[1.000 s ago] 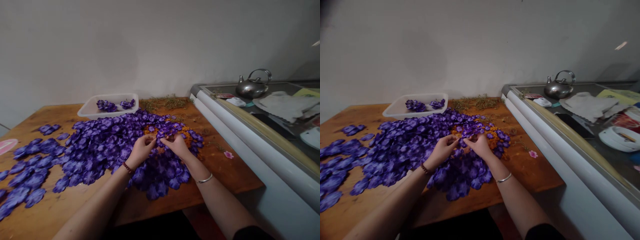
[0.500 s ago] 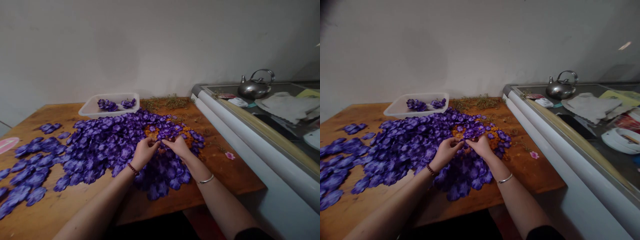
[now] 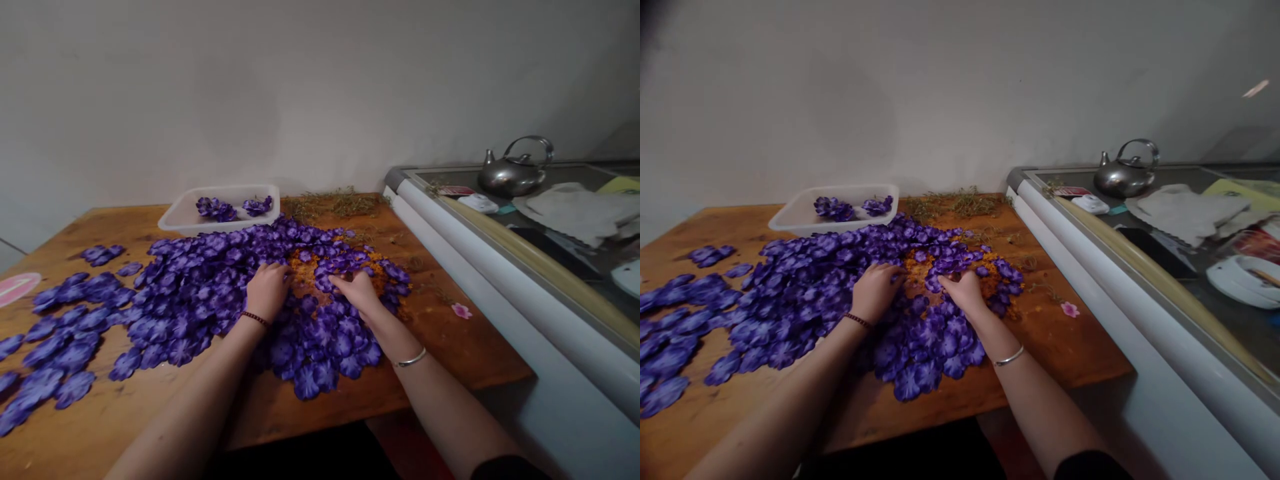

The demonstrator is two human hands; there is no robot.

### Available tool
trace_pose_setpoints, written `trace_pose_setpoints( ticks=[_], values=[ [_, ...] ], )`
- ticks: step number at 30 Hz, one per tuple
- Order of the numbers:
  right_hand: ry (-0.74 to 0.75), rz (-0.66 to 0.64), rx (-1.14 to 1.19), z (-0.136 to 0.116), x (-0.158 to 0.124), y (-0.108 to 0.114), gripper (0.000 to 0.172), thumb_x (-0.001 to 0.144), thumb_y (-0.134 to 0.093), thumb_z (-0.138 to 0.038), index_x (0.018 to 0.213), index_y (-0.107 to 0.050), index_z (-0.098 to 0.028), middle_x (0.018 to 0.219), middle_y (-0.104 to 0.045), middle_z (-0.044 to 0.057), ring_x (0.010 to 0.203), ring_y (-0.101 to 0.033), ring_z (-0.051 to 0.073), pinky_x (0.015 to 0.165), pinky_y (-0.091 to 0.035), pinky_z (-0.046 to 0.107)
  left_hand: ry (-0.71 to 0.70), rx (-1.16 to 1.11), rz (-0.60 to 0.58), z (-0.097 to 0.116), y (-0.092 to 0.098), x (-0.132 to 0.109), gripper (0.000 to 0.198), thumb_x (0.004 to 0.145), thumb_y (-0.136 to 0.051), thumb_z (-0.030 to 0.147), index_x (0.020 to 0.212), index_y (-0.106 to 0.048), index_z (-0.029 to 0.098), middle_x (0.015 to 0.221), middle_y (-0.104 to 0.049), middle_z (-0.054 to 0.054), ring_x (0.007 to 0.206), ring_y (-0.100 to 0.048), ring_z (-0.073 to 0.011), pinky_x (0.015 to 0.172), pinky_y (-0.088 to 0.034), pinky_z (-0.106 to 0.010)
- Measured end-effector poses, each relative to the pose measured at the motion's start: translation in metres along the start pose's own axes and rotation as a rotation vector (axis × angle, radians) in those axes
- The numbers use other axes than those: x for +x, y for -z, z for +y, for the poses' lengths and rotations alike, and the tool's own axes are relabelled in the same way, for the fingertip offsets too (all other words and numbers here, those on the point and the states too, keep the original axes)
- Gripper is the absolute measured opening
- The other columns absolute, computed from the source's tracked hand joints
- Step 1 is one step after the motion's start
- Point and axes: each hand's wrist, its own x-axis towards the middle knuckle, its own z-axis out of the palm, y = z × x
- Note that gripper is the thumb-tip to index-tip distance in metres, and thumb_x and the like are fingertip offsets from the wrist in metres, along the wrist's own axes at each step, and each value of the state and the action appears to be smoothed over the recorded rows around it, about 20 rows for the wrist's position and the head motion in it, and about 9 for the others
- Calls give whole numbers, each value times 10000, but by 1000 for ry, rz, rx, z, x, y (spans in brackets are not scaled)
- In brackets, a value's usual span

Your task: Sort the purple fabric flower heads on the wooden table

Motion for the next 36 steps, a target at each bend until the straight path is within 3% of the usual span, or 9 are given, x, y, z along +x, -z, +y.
trace_pose_setpoints(
  ticks=[5, 11, 16, 19, 23, 26, 29, 33, 36],
  values=[
    [31, 26, -29, 6, 3, 1, 214, 571, -720, -348, 639, -593, -190, 584, -590, -18, 613, -585, 164, 597, -510, 290, 10, 44, -76, 1, -7, 1, 215, 866, -498, 271, 831, -705, 224, 883, -686, -71, 891, -579, -259, 644, -425, -309],
    [46, 21, -16, 6, 3, 1, 207, 576, -718, -338, 661, -607, -185, 580, -579, -16, 601, -574, 159, 573, -501, 272, 31, 16, 3, 0, -7, 1, 216, 872, -484, 275, 872, -690, 212, 913, -664, -80, 897, -578, -245, 705, -438, -310],
    [56, 17, -20, 2, 0, 0, 196, 564, -714, -323, 626, -583, -192, 581, -555, -23, 591, -551, 147, 570, -497, 267, -2, 26, -57, 1, -11, 2, 204, 865, -500, 273, 848, -698, 223, 910, -661, -70, 904, -568, -247, 662, -433, -300],
    [59, 14, -23, 0, 0, 0, 192, 563, -709, -320, 623, -579, -192, 583, -556, -25, 592, -548, 146, 581, -499, 273, 16, -12, -30, 2, -11, 2, 216, 870, -479, 267, 791, -668, 199, 905, -658, -86, 913, -571, -251, 688, -444, -310],
    [63, 25, -33, -1, 0, 0, 187, 570, -703, -324, 646, -592, -194, 581, -569, -25, 604, -566, 156, 601, -502, 285, 127, -388, 2, 5, -9, 4, 138, 836, -508, 279, 786, -594, 184, 840, -658, -66, 837, -600, -211, 729, -465, -313],
    [54, 21, -33, -1, 0, 1, 185, 580, -692, -331, 647, -591, -192, 586, -574, -19, 595, -568, 157, 584, -495, 280, 257, -893, -164, 10, -9, 5, 161, 825, -494, 326, 766, -540, 184, 707, -629, -12, 656, -594, -140, 603, -465, -247],
    [54, 19, -26, 0, 0, 1, 186, 588, -686, -337, 657, -595, -190, 596, -583, -12, 597, -571, 157, 577, -488, 272, 332, -1242, -320, 18, -8, 4, 256, 775, -552, 439, 805, -538, 185, 764, -655, -9, 576, -566, -93, 487, -414, -187],
    [80, 34, -32, -1, -1, 1, 185, 600, -676, -346, 661, -592, -194, 617, -598, -8, 616, -576, 160, 585, -478, 268, 333, -1348, -341, 29, -6, -1, 425, 649, -684, 513, 887, -565, 181, 800, -688, -23, 576, -585, -92, 487, -423, -182],
    [92, 27, -43, -3, -2, 1, 180, 606, -670, -346, 643, -579, -195, 604, -590, -11, 595, -565, 158, 569, -464, 265, 234, -1188, -227, 35, -4, -5, 363, 651, -706, 477, 811, -612, 165, 730, -692, -32, 624, -619, -130, 552, -462, -217]
  ],
)
